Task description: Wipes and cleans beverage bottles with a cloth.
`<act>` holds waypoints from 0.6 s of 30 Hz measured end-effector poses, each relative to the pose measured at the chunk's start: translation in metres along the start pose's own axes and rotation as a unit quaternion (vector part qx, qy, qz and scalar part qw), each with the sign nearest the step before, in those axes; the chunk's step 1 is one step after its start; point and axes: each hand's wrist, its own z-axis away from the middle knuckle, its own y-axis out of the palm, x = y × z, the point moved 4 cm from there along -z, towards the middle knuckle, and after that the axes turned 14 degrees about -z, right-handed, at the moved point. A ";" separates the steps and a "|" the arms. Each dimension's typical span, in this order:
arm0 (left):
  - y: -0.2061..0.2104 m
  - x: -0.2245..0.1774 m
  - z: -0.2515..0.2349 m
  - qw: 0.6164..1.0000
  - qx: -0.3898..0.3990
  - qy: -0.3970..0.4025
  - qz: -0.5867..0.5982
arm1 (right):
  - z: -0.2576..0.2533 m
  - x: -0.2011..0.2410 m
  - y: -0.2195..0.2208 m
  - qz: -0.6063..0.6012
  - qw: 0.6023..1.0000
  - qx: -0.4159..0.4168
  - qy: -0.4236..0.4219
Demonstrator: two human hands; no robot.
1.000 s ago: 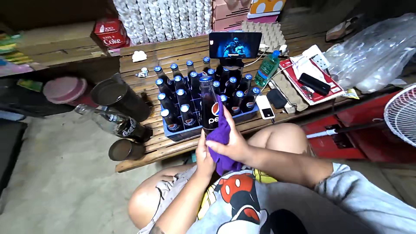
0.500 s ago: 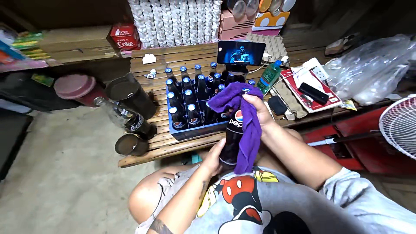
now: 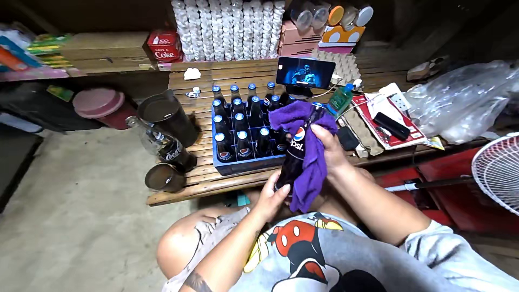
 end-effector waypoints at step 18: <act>-0.008 -0.008 -0.002 0.996 0.078 -0.035 0.006 | -0.002 0.014 -0.006 -0.038 0.997 0.059 -0.045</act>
